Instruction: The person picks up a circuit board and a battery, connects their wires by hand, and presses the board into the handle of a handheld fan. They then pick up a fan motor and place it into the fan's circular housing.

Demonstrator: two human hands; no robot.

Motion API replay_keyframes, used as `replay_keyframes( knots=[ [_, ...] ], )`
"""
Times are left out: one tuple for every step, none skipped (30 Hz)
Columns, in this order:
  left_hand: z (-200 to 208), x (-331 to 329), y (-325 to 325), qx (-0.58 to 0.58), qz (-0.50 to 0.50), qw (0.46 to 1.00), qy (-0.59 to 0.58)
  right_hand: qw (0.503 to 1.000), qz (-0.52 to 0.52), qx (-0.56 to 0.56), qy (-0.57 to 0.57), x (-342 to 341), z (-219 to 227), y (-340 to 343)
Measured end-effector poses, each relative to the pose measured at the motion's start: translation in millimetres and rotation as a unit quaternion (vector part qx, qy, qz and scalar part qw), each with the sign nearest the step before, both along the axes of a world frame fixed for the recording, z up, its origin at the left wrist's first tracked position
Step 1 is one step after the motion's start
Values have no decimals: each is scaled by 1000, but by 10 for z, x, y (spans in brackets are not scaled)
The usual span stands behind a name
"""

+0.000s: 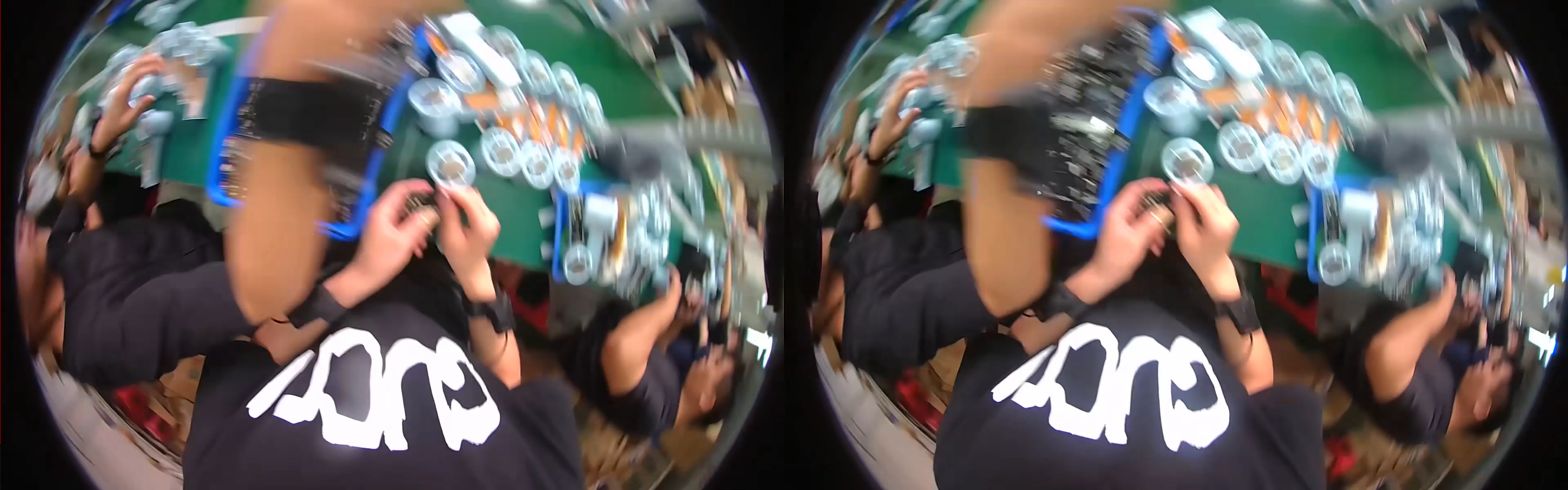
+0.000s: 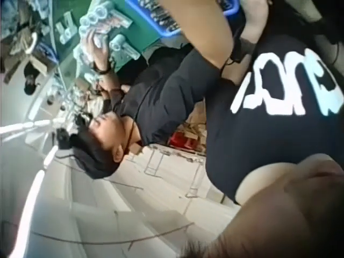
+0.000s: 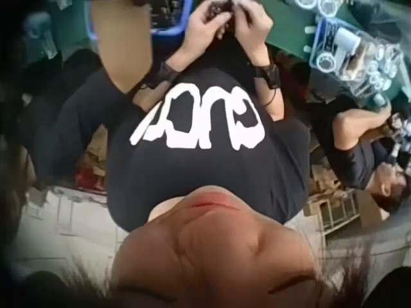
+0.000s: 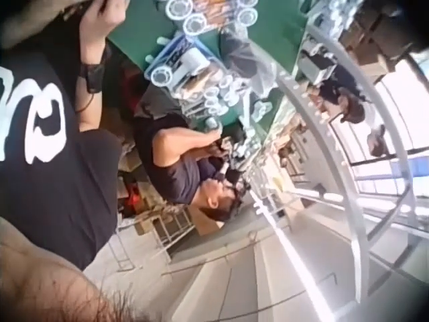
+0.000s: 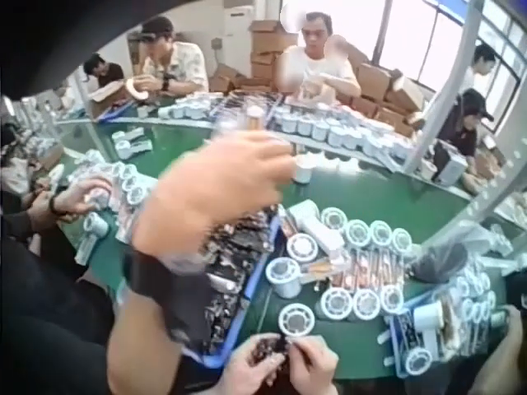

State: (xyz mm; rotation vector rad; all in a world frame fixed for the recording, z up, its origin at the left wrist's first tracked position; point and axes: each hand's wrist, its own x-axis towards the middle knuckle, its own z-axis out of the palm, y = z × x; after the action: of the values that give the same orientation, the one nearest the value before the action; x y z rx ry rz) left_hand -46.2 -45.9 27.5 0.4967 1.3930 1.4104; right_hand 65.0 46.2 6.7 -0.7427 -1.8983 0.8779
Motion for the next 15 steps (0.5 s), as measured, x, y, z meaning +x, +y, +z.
replay_keyframes(
  knots=[
    [-85, -72, -8, 36, 5, 998, -57, 1000, -3, -21, -12, -13, -4, 14],
    [-118, 76, -30, 21, -20, 997, -74, 999, -1, -42, -18, 68, -4, -18],
    [-141, 82, 13, 29, -16, 993, -111, 999, -15, -48, -19, 108, -21, -23],
    [-149, 76, 52, 37, -8, 989, -144, 998, -30, -56, -21, 160, -29, -19],
    [-145, 44, 84, 45, 4, 984, -173, 997, -41, -62, -20, 187, -32, -10],
    [-171, 96, 85, 42, 6, 984, -174, 996, -43, -68, -27, 255, -46, -14],
    [-192, 131, 85, 37, 1, 987, -158, 996, -40, -72, -26, 270, -59, -15],
    [-208, 151, 83, 33, -5, 989, -142, 997, -38, -63, -25, 269, -66, -10],
    [-219, 156, 79, 30, -11, 992, -126, 998, -35, -53, -24, 256, -68, -1],
    [-219, 147, 75, 28, -7, 992, -125, 998, -33, -44, -23, 237, -67, 9],
    [-202, 162, 71, 29, 1, 992, -122, 998, -31, -46, -21, 247, -60, 12],
    [-183, 171, 68, 31, 9, 992, -119, 999, -24, -43, -14, 253, -51, 18],
    [-174, 178, 62, 32, 16, 992, -117, 999, -18, -40, -7, 256, -42, 23],
    [-173, 183, 51, 31, 17, 993, -116, 999, -12, -37, -1, 258, -37, 26],
    [-173, 184, 34, 34, 10, 991, -125, 999, -11, -39, -1, 260, -33, 15]
  ],
)
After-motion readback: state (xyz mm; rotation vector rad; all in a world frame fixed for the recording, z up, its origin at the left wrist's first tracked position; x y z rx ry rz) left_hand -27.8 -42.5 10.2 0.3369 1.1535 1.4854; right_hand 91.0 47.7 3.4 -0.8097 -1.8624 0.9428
